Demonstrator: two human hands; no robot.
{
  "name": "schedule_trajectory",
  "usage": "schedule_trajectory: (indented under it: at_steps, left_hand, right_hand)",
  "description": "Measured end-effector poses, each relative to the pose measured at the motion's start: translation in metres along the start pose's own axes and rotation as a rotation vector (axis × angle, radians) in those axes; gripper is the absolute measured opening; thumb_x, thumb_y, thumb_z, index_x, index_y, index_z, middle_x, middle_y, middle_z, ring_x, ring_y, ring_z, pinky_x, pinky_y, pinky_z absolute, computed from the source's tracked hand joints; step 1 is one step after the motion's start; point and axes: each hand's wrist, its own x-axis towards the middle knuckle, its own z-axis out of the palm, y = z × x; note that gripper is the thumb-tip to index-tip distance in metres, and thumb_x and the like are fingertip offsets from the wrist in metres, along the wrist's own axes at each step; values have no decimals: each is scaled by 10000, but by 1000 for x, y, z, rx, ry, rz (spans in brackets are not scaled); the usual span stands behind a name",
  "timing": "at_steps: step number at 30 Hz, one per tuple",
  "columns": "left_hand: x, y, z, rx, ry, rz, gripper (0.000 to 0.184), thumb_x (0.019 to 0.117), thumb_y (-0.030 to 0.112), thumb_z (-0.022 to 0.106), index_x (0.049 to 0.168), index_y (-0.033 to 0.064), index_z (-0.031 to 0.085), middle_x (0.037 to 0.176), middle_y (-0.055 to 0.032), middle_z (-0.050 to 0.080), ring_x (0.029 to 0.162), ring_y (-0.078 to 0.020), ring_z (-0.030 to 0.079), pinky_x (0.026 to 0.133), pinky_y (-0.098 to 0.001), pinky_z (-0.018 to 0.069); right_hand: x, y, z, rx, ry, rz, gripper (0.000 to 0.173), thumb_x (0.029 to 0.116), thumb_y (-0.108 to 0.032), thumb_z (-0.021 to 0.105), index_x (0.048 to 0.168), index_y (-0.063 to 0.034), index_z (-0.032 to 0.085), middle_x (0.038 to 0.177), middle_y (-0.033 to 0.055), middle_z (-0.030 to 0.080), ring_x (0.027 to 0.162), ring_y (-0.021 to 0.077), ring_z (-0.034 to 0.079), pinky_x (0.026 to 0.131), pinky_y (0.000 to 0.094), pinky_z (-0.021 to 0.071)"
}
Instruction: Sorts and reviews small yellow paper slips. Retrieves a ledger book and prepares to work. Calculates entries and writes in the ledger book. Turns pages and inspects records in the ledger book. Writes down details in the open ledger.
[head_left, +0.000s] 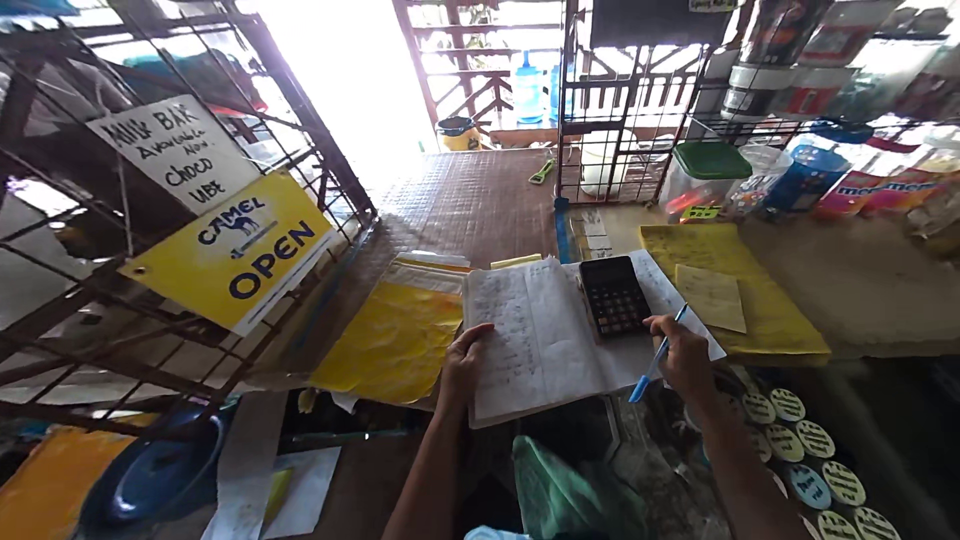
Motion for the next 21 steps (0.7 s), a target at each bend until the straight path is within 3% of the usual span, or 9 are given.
schedule_trajectory:
  at_steps: [5, 12, 17, 19, 21]
  left_hand:
    - [0, -2, 0, 17, 8, 2, 344, 1025, 3, 367, 1218, -49, 646, 1196, -93, 678, 1004, 12, 626, 886, -168, 500]
    - [0, -4, 1, 32, 24, -4, 339, 1026, 19, 382, 1215, -51, 655, 1196, -99, 685, 1020, 0, 636, 910, -182, 504]
    - [0, -9, 1, 26, 35, 23, 346, 1005, 20, 384, 1201, -63, 658, 1175, -91, 693, 1018, 12, 634, 911, -170, 504]
    - [0, -9, 1, 26, 37, 27, 342, 1006, 23, 389, 1200, -64, 656, 1170, -83, 694, 1019, 28, 630, 913, -155, 499]
    - [0, -9, 0, 28, 38, 30, 340, 999, 17, 390, 1193, -66, 656, 1156, -75, 698, 1003, 40, 632, 899, -142, 503]
  right_hand:
    - [-9, 8, 14, 40, 154, -15, 165, 864, 50, 526, 894, 42, 688, 993, 169, 765, 842, 305, 760, 693, 425, 608]
    - [-11, 12, 20, 67, 228, -25, 174, 853, 7, 518, 867, 31, 690, 959, 154, 769, 829, 264, 761, 688, 378, 609]
    - [-12, 18, 18, 282, 244, 51, 152, 846, -22, 502, 851, 21, 648, 904, 119, 751, 872, 137, 736, 790, 241, 582]
    - [-11, 20, 18, 264, 253, 73, 208, 878, -130, 562, 941, 40, 663, 967, 141, 742, 941, 178, 727, 847, 296, 584]
    - [-7, 14, 15, 171, 192, 121, 585, 893, -387, 653, 1217, 99, 629, 1226, 237, 683, 1143, 336, 669, 971, 478, 534]
